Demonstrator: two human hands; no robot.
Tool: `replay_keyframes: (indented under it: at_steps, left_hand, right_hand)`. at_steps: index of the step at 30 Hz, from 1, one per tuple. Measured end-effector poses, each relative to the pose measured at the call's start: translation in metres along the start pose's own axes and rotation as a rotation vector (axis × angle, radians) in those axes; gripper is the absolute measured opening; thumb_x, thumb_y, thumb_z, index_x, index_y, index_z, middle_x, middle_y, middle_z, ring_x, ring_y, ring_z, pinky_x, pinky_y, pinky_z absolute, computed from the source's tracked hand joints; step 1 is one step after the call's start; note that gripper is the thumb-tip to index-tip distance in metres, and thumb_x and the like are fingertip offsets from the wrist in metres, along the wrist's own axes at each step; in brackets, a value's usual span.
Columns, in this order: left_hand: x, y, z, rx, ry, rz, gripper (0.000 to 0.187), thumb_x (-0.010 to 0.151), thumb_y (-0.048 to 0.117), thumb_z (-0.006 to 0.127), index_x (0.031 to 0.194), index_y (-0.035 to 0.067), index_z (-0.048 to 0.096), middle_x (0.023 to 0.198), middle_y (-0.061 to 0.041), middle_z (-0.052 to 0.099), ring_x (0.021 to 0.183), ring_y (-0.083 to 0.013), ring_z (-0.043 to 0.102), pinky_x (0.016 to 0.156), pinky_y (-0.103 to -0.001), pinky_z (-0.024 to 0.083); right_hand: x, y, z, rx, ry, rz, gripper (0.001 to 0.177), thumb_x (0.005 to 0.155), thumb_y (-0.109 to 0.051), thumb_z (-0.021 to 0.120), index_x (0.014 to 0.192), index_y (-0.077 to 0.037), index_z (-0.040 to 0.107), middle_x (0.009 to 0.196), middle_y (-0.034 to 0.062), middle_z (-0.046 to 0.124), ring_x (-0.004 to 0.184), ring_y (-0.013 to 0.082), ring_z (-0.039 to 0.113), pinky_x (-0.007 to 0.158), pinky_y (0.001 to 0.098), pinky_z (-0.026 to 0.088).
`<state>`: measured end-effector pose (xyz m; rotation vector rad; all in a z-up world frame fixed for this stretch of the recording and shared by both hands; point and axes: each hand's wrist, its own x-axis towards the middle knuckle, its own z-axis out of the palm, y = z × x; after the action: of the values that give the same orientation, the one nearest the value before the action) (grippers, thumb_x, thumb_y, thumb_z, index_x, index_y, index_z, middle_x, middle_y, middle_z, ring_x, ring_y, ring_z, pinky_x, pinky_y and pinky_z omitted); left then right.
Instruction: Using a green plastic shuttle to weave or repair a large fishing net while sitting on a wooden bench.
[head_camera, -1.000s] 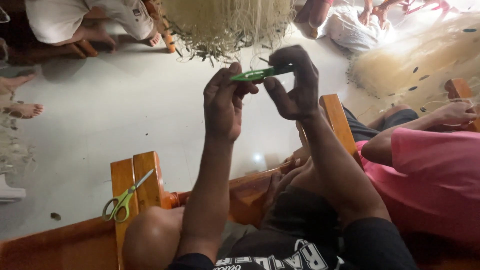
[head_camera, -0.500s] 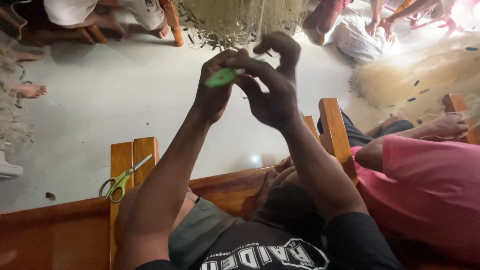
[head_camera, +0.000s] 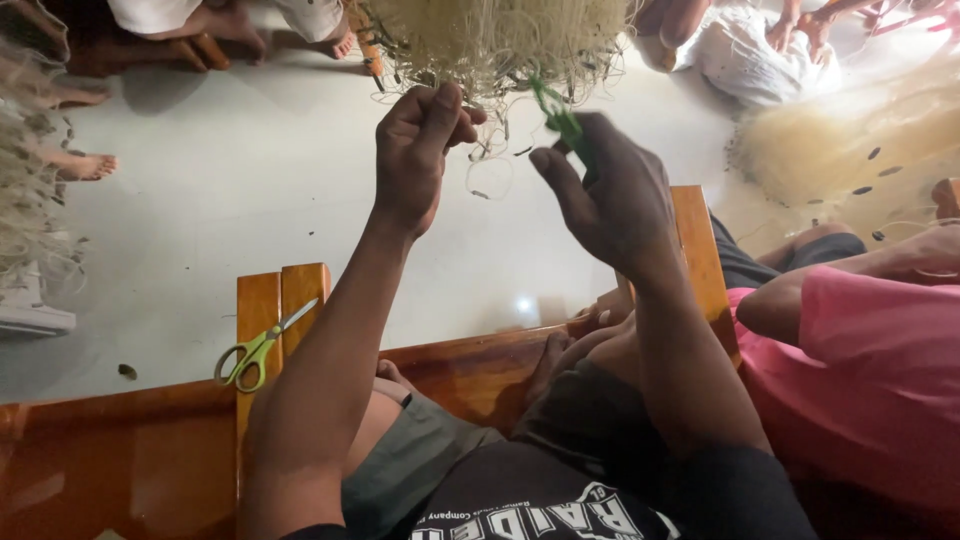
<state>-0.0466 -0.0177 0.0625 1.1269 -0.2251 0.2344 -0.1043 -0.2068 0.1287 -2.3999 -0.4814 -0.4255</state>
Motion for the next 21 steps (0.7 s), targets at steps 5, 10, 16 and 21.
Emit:
replay_keyframes:
  at_steps: [5, 10, 16, 21]
  left_hand:
    - [-0.004, 0.0, -0.013, 0.038, -0.023, 0.006, 0.026, 0.095, 0.032, 0.061, 0.079, 0.012, 0.06, 0.072, -0.003, 0.061, 0.089, -0.019, 0.068, 0.084, -0.034, 0.055]
    - [-0.007, -0.005, -0.011, -0.026, -0.043, 0.005, 0.038, 0.095, 0.045, 0.055, 0.079, 0.011, 0.061, 0.07, -0.006, 0.061, 0.089, -0.0209, 0.07, 0.09, -0.035, 0.053]
    - [-0.016, 0.017, 0.004, -0.181, -0.131, -0.169, 0.061, 0.088, 0.061, 0.044, 0.07, 0.007, 0.064, 0.062, -0.008, 0.058, 0.079, -0.023, 0.069, 0.084, -0.034, 0.051]
    - [-0.014, 0.004, -0.013, -0.408, -0.274, -0.113, 0.011, 0.096, 0.019, 0.069, 0.105, 0.012, 0.071, 0.093, -0.001, 0.071, 0.089, -0.0189, 0.07, 0.078, -0.03, 0.049]
  right_hand:
    - [-0.015, 0.005, 0.013, -0.118, -0.118, -0.002, 0.027, 0.102, -0.035, 0.058, 0.094, -0.009, 0.06, 0.062, 0.0043, 0.059, 0.052, 0.0264, 0.055, 0.052, 0.0412, 0.039]
    - [-0.026, 0.004, 0.035, 0.045, -0.196, -0.197, 0.021, 0.098, -0.018, 0.057, 0.108, -0.004, 0.069, 0.081, 0.006, 0.073, 0.059, 0.0192, 0.066, 0.054, 0.0359, 0.053]
    - [-0.032, 0.013, 0.06, 0.047, -0.296, -0.428, 0.031, 0.091, -0.003, 0.054, 0.118, -0.013, 0.068, 0.084, 0.0037, 0.073, 0.06, 0.0296, 0.067, 0.044, 0.0419, 0.046]
    - [-0.02, 0.022, 0.053, -0.041, -0.456, -0.414, 0.02, 0.098, -0.018, 0.059, 0.114, -0.02, 0.071, 0.091, 0.0054, 0.076, 0.067, 0.0304, 0.07, 0.05, 0.0427, 0.049]
